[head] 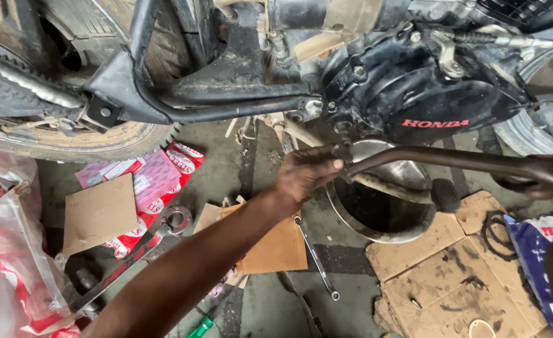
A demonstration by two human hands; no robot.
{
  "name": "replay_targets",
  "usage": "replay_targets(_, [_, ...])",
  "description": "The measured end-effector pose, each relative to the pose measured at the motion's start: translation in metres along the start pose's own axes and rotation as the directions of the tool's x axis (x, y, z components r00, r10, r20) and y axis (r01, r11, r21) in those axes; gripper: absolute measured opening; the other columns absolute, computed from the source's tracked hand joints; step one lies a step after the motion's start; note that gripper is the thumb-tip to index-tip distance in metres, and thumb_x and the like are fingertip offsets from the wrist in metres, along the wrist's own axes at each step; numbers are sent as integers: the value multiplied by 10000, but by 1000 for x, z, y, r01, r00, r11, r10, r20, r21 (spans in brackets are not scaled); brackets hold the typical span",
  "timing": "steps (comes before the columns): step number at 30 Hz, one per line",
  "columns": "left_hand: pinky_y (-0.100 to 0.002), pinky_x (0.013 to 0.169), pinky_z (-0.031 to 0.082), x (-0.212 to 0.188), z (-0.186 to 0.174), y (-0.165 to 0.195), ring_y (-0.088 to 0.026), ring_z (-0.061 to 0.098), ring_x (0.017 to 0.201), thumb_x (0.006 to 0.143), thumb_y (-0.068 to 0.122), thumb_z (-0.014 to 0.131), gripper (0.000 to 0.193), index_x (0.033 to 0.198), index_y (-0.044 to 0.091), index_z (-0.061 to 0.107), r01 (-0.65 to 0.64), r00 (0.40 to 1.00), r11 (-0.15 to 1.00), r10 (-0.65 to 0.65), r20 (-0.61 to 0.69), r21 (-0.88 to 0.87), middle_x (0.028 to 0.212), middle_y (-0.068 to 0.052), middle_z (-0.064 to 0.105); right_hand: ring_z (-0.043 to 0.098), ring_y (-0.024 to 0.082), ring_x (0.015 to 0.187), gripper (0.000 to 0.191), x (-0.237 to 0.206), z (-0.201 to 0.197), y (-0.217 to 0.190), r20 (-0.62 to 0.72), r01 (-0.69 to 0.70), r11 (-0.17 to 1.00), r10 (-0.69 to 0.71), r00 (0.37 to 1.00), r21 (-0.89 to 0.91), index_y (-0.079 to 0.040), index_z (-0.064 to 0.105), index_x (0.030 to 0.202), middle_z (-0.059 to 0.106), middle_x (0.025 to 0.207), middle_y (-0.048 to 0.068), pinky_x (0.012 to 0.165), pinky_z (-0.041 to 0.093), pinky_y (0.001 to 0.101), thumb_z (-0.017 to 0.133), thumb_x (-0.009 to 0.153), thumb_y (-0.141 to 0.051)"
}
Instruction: The person sits on the floor beside a Honda motorcycle and uses a wrench to loosen the engine's oil drain plug. Oil drains from the engine into a metal bowl placed underneath, and the person then wipes their hands with a rag.
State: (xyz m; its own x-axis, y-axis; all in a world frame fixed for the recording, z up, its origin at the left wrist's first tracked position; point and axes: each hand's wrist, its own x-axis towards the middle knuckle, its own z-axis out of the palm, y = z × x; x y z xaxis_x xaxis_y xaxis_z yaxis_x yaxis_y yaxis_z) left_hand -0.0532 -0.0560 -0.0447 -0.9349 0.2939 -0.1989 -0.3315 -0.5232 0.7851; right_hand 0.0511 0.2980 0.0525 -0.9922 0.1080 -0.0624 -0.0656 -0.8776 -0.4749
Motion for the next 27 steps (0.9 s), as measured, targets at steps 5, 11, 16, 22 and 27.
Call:
replay_targets(5, [-334,974,603,7,-5,1,-202,725,1059,777,134,849,507,1245,-3,708,-30,999,999,31,15,-16,1171,-121,765,539,192,808,243,14,5,-1,-7,21,1000,-21,1000,-7,-1,527,882,546,819,83,758,391,353,575,1065,-153])
replay_targets(11, [-335,974,594,11,4,5,-203,735,1029,780,104,850,504,1252,-7,713,-75,995,996,77,56,-40,1155,-136,774,548,196,833,241,25,1,-3,-26,37,999,-37,999,0,4,531,898,555,840,90,778,393,358,563,1071,-161])
replay_targets(16, [-354,1005,545,8,12,12,-201,713,1034,746,114,860,568,1281,2,707,-70,997,994,72,-21,86,1149,-129,776,555,199,855,241,26,-1,-4,-36,38,999,-37,999,6,8,535,912,562,858,97,794,395,363,554,1077,-168])
replay_targets(22, [-315,1048,502,9,13,12,-161,717,1094,738,93,865,657,1338,-6,618,-137,990,988,139,-21,67,1208,-100,775,563,203,880,243,31,-1,-8,-38,39,999,-38,999,12,12,539,929,571,880,104,814,397,368,543,1083,-176])
replay_targets(27, [-390,941,512,9,21,-1,-190,683,1029,743,72,849,652,1347,-26,624,-122,989,992,121,-87,-11,1161,-91,746,570,206,901,246,36,-3,-11,-32,15,999,-14,999,30,16,542,943,578,898,110,830,399,373,533,1088,-182])
